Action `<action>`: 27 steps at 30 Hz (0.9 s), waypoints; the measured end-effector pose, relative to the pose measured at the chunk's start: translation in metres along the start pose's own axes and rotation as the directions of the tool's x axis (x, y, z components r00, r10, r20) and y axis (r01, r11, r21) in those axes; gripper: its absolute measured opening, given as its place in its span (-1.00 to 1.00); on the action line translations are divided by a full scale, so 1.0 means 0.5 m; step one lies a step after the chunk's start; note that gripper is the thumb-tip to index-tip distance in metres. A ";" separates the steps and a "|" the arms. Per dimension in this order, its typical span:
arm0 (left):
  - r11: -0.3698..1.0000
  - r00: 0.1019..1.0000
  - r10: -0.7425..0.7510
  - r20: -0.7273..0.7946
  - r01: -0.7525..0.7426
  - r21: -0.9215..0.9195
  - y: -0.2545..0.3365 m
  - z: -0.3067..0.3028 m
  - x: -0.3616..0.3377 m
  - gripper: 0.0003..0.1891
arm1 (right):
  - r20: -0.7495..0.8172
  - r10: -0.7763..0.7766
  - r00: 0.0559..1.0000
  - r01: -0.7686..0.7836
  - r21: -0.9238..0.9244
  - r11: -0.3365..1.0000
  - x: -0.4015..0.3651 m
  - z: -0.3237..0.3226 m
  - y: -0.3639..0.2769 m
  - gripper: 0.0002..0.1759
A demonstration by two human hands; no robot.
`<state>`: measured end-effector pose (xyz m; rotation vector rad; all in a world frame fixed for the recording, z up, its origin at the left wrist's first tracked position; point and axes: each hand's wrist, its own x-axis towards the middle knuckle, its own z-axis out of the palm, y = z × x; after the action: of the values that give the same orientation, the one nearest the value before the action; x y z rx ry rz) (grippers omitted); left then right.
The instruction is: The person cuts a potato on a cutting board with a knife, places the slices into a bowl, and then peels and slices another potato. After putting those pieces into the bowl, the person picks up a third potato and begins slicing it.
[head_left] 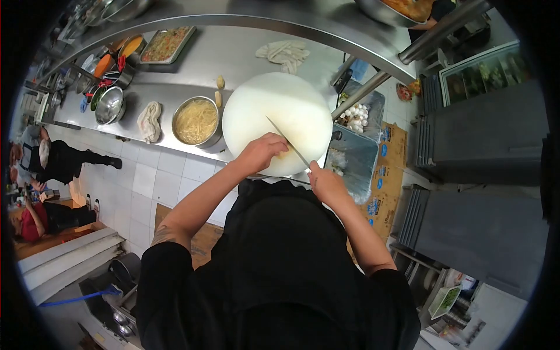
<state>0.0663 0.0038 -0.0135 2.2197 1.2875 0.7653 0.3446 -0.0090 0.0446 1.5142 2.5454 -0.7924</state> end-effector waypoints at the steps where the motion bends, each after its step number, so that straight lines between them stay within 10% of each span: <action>1: 1.000 1.000 -0.002 -0.005 0.002 -0.006 0.002 -0.001 -0.001 -0.74 | 0.001 0.001 1.000 -0.001 0.003 1.000 -0.009 -0.012 -0.008 -0.78; 27: 0.999 0.997 0.026 -0.067 -0.028 -0.024 -0.006 0.002 -0.003 -0.74 | 0.075 0.039 0.996 -0.036 -0.039 0.999 -0.036 -0.055 -0.043 -0.78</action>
<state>0.0642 0.0038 -0.0164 2.2131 1.2749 0.8679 0.3410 -0.0188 0.0826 1.4867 2.4558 -0.7773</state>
